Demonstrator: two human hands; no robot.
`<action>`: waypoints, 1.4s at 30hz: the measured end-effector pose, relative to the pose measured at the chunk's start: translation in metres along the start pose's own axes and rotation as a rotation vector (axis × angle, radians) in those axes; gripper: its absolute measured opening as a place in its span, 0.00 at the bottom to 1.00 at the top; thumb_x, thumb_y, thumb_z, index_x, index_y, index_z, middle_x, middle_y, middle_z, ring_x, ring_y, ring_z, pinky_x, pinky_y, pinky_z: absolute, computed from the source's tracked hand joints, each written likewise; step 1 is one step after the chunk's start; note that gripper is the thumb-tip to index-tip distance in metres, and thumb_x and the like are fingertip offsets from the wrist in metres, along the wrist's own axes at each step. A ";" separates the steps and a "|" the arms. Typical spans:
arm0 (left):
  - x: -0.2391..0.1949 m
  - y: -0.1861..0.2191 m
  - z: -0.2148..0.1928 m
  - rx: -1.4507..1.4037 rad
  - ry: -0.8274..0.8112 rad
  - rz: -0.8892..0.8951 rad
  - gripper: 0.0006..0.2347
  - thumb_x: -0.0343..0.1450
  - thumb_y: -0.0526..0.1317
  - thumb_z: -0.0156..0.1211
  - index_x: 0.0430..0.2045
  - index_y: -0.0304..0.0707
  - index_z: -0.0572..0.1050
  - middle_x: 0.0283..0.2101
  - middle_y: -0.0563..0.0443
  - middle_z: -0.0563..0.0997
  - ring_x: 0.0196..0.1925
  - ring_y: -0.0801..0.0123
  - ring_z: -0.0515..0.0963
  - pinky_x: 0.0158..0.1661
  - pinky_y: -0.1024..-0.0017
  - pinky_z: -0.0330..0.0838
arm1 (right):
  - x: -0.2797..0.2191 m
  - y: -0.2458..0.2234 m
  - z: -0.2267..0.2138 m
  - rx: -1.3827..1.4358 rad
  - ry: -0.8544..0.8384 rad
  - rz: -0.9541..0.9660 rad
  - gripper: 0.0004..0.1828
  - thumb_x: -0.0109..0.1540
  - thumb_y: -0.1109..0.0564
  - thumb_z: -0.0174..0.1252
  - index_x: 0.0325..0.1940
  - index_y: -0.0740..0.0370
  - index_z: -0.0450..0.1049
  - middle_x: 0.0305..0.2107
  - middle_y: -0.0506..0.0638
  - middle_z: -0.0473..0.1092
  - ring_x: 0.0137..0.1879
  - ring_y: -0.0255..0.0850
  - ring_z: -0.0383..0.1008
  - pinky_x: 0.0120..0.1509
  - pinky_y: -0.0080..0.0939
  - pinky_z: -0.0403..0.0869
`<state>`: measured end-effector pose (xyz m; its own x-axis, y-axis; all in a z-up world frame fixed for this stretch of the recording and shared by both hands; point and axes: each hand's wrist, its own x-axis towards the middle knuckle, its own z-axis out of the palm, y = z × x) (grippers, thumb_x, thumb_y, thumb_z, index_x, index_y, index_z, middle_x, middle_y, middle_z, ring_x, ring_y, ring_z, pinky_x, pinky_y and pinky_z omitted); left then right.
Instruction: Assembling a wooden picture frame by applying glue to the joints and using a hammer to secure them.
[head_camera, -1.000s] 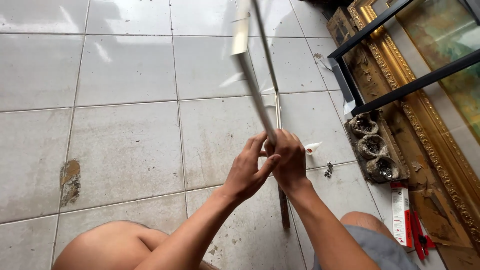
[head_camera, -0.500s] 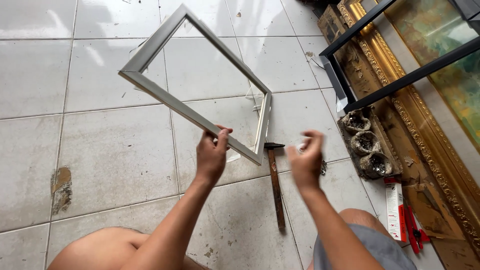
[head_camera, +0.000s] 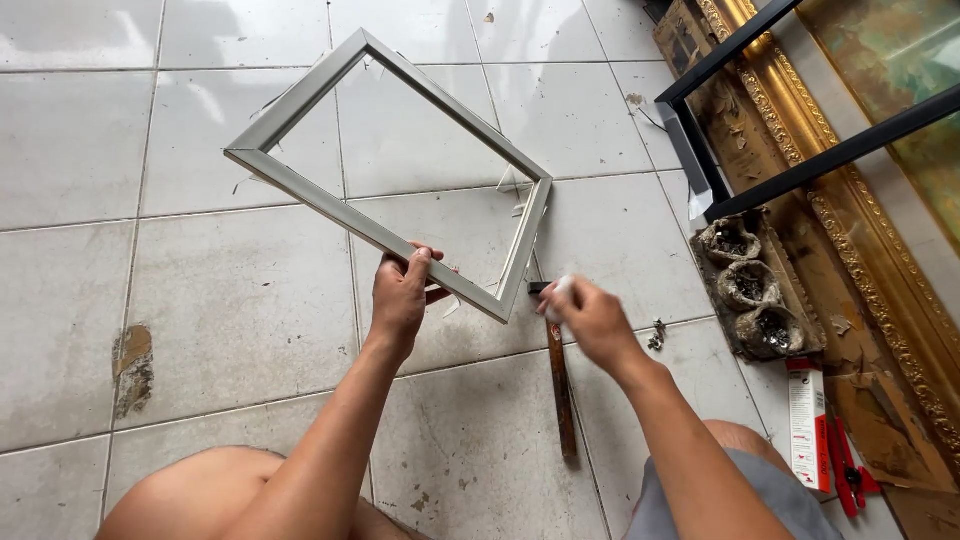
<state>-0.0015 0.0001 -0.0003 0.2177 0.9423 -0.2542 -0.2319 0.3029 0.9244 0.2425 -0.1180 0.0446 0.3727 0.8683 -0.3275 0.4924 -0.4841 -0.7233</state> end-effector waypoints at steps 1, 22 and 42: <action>0.003 -0.003 -0.002 0.001 0.002 0.000 0.13 0.83 0.44 0.54 0.53 0.31 0.70 0.54 0.36 0.82 0.51 0.47 0.89 0.51 0.42 0.87 | -0.007 -0.007 0.001 0.001 -0.002 -0.001 0.22 0.75 0.37 0.58 0.56 0.55 0.85 0.43 0.61 0.85 0.57 0.61 0.85 0.65 0.64 0.79; 0.014 -0.020 -0.009 -0.085 0.063 -0.043 0.13 0.80 0.44 0.61 0.50 0.33 0.71 0.48 0.43 0.84 0.45 0.52 0.91 0.49 0.39 0.88 | -0.029 -0.012 0.004 -0.185 -0.133 -0.161 0.13 0.67 0.44 0.66 0.45 0.51 0.91 0.29 0.56 0.86 0.36 0.51 0.85 0.48 0.49 0.80; 0.018 -0.024 -0.012 -0.082 0.056 -0.032 0.13 0.80 0.44 0.60 0.50 0.34 0.70 0.47 0.43 0.83 0.46 0.51 0.92 0.49 0.40 0.88 | -0.020 -0.009 0.005 -0.152 -0.124 -0.191 0.14 0.67 0.44 0.68 0.44 0.54 0.92 0.24 0.57 0.83 0.31 0.45 0.79 0.43 0.46 0.78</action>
<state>-0.0030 0.0116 -0.0301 0.1738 0.9377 -0.3010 -0.3030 0.3417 0.8896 0.2267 -0.1303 0.0549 0.1666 0.9475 -0.2728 0.6607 -0.3126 -0.6824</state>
